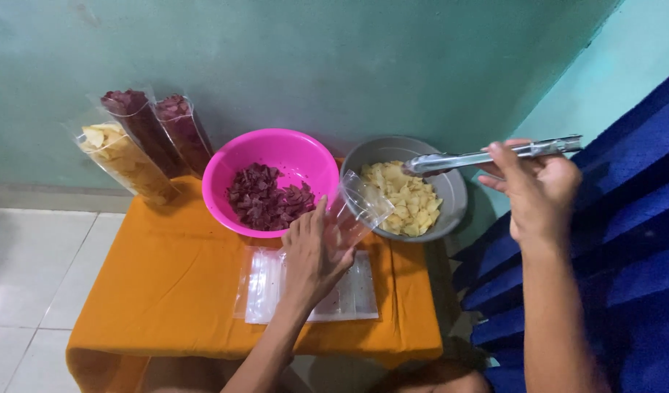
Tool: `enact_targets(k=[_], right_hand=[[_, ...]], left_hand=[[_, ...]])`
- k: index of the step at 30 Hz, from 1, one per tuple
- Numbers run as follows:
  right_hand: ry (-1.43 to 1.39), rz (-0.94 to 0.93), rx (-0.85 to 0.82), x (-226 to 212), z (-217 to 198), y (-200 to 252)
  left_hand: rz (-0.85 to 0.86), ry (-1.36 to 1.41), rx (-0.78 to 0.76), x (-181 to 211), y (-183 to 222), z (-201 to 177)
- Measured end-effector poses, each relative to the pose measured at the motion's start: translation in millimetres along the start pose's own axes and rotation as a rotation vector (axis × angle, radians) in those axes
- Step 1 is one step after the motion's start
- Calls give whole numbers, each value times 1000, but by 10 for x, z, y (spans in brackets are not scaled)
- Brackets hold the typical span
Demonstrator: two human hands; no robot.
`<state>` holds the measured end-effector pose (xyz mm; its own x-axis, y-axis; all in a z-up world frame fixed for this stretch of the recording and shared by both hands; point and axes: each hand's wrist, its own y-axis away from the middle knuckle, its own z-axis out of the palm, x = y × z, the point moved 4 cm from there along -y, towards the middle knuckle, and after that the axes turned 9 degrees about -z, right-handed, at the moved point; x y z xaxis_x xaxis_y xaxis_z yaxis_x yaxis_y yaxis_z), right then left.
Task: Using metal tongs to transfer potato chips from a bowl into plastic bags for packaging.
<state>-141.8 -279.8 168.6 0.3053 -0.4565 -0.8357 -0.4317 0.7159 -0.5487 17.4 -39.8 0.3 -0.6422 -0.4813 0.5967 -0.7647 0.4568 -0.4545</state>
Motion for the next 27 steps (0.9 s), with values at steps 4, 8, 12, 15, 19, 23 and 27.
enact_targets(k=[4, 8, 12, 15, 19, 23, 27], right_hand=[[-32, -49, -97, 34, 262, 114], [68, 52, -76, 127, 417, 176], [114, -54, -6, 278, 212, 14], [168, -123, 58, 431, 121, -22], [250, -140, 118, 871, -5, -41], [414, -39, 140, 1190, -26, -86], [499, 83, 114, 1365, 11, -85]], left_hand=[[14, 29, -12, 45, 11, -93], [-44, 45, -107, 32, -14, -94], [-73, 73, -113, -6, -29, -71], [-78, 208, -2, 28, -35, -106], [-97, 294, 45, 76, -10, -230], [-92, 241, 52, 45, -34, -195], [-96, 213, 23, 63, -39, -237]])
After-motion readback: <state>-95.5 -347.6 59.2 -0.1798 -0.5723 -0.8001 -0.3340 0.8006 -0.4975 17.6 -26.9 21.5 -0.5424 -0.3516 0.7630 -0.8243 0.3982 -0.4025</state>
